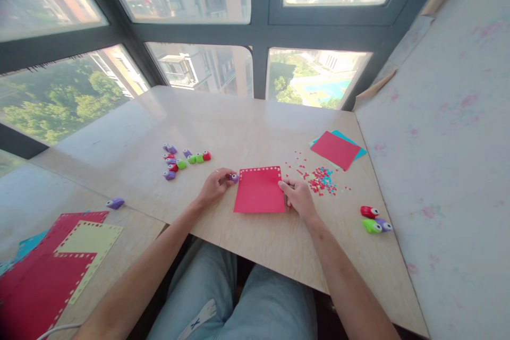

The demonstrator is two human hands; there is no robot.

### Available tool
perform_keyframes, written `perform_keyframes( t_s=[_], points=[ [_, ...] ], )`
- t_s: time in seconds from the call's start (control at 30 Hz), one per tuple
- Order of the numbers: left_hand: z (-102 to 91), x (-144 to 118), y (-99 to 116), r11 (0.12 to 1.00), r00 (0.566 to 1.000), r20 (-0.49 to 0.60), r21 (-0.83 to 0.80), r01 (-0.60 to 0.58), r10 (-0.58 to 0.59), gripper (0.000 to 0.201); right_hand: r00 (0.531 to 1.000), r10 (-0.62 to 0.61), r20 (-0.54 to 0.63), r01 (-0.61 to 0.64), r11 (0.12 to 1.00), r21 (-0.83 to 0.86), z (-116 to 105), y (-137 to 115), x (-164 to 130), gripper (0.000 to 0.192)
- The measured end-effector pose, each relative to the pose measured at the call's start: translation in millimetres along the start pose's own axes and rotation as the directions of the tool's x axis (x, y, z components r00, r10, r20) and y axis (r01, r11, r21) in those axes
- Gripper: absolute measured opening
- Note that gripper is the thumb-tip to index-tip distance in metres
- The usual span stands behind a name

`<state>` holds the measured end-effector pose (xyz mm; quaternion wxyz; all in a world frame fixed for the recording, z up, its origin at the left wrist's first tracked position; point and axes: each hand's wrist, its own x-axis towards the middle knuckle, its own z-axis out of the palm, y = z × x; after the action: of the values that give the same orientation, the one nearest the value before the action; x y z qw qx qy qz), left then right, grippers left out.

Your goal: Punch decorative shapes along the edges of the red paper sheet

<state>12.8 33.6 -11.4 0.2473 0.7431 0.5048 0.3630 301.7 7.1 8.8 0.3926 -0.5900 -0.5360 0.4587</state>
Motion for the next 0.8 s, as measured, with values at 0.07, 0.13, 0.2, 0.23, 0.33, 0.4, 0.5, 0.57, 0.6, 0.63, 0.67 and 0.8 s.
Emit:
perform_keyframes(
  t_s=[0.07,0.13,0.2,0.23,0.33,0.4,0.5,0.57,0.6,0.63,0.67,0.8],
  points=[
    [0.6,-0.4,-1.6,1.000,1.000,0.002,-0.017,0.008,-0.008,0.021,1.000,0.015,-0.003,-0.015,1.000,0.013,0.2,-1.0,0.1,0.038],
    [1.1,-0.8,-3.0,0.999,1.000,0.001,-0.033,0.018,-0.018,0.021,1.000,0.023,-0.003,-0.023,1.000,0.019,0.8,-2.1,-0.1,0.039],
    [1.2,-1.3,-3.6,0.999,1.000,-0.001,-0.040,0.020,-0.021,0.021,1.000,0.026,-0.001,-0.026,0.999,0.022,1.6,-3.2,-0.4,0.039],
    [1.2,-1.6,-3.6,0.999,1.000,-0.003,-0.042,0.018,-0.018,0.022,1.000,0.027,0.001,-0.027,0.999,0.022,1.8,-3.7,-0.6,0.039],
    [1.0,-2.4,-3.0,0.999,1.000,-0.002,-0.043,0.010,-0.010,0.023,0.999,0.036,0.012,-0.036,0.999,0.027,2.1,-4.8,-1.2,0.039],
    [1.2,-2.7,-2.9,0.999,1.000,-0.004,-0.044,0.014,-0.014,0.023,0.999,0.038,0.027,-0.039,0.998,0.039,2.1,-5.2,-1.3,0.040],
    [1.9,-2.9,-3.2,0.999,1.000,-0.006,-0.047,0.013,-0.013,0.023,0.998,0.032,0.050,-0.035,0.998,0.058,2.0,-5.1,-1.3,0.040],
    [2.4,-2.9,-3.4,0.998,1.000,-0.001,-0.057,0.006,-0.006,0.023,0.998,0.027,0.065,-0.031,0.998,0.062,2.0,-4.5,-1.0,0.040],
    [2.6,-2.9,-3.2,0.998,1.000,0.003,-0.066,0.005,-0.004,0.023,0.997,0.026,0.071,-0.030,0.998,0.063,2.0,-3.9,-0.7,0.041],
    [2.6,-2.8,-2.7,0.997,1.000,0.007,-0.075,0.005,-0.004,0.023,0.997,0.025,0.076,-0.030,0.998,0.061,2.0,-3.2,-0.4,0.042],
    [2.6,-2.8,-2.0,0.997,1.000,0.010,-0.081,0.006,-0.005,0.023,0.997,0.026,0.079,-0.031,0.998,0.056,2.0,-2.5,-0.1,0.043],
    [1.8,-2.4,2.9,0.998,1.000,0.011,-0.069,0.007,-0.007,0.021,0.994,0.062,0.092,-0.064,0.998,0.016,2.0,-0.7,2.2,0.046]
  ],
)
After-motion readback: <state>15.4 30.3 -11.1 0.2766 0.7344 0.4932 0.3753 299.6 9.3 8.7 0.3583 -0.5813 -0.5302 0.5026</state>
